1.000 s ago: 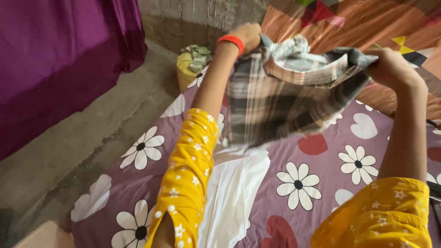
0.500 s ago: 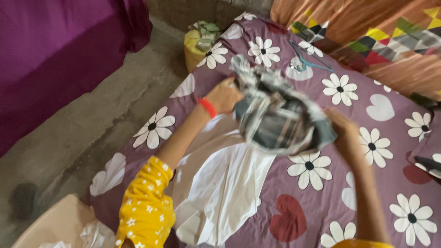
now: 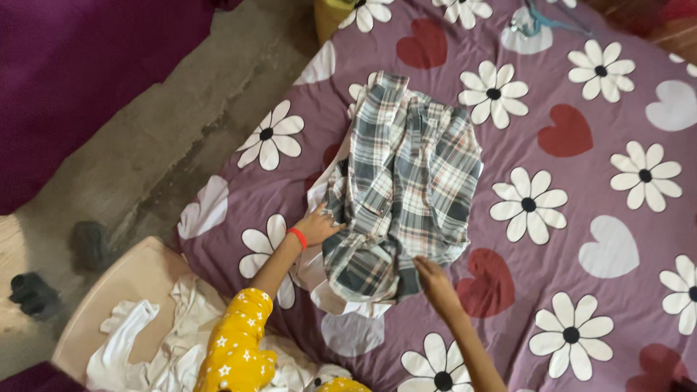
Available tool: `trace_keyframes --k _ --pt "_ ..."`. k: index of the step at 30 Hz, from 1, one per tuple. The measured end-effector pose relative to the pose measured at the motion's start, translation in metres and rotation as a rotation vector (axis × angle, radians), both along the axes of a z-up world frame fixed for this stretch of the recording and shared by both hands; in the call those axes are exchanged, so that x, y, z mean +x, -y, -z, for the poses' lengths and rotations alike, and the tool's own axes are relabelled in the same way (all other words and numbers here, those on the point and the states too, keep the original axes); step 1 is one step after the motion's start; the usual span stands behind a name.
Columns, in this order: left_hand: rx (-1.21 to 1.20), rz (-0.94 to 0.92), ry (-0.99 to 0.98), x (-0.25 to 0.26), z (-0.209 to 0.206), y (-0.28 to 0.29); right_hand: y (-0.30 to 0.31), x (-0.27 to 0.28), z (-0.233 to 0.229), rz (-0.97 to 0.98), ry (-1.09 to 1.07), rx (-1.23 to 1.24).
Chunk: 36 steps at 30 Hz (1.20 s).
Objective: The person irons a plaid shirt laid out on a bed, smoothing the fabric with one hand while moving the iron with the other. The person then folds the shirt and places it on top of a white shirt.
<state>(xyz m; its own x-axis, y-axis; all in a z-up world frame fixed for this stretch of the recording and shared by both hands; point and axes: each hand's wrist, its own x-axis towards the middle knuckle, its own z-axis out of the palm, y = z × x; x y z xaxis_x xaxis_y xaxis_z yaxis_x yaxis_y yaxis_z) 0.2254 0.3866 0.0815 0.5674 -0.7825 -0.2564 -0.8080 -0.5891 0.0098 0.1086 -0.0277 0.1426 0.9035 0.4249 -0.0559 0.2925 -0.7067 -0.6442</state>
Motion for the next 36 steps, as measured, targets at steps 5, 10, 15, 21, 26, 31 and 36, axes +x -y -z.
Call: trace_keyframes --k 5,10,15,21,26,31,36 --pt "0.058 0.021 -0.014 -0.056 0.033 -0.036 -0.034 -0.064 0.041 -0.056 0.000 -0.124" --pt "0.054 -0.121 -0.065 -0.096 0.053 -0.052 -0.059 -0.097 0.080 -0.069 0.016 -0.208" --pt "0.211 -0.281 -0.051 -0.121 0.069 -0.048 -0.087 -0.114 0.099 -0.095 -0.157 -0.555" --pt "-0.221 -0.850 -0.364 -0.130 0.076 -0.023 -0.091 -0.114 0.105 -0.076 -0.324 -0.468" --pt "-0.708 -1.322 -0.394 -0.087 0.091 0.017 -0.049 -0.067 0.114 0.201 -0.200 -0.075" --pt "-0.832 -1.554 -0.468 -0.054 0.103 0.045 -0.012 0.008 0.126 0.390 -0.071 0.034" --pt "-0.707 -1.224 -0.278 -0.043 0.093 0.060 -0.013 0.102 0.145 0.464 -0.118 0.229"
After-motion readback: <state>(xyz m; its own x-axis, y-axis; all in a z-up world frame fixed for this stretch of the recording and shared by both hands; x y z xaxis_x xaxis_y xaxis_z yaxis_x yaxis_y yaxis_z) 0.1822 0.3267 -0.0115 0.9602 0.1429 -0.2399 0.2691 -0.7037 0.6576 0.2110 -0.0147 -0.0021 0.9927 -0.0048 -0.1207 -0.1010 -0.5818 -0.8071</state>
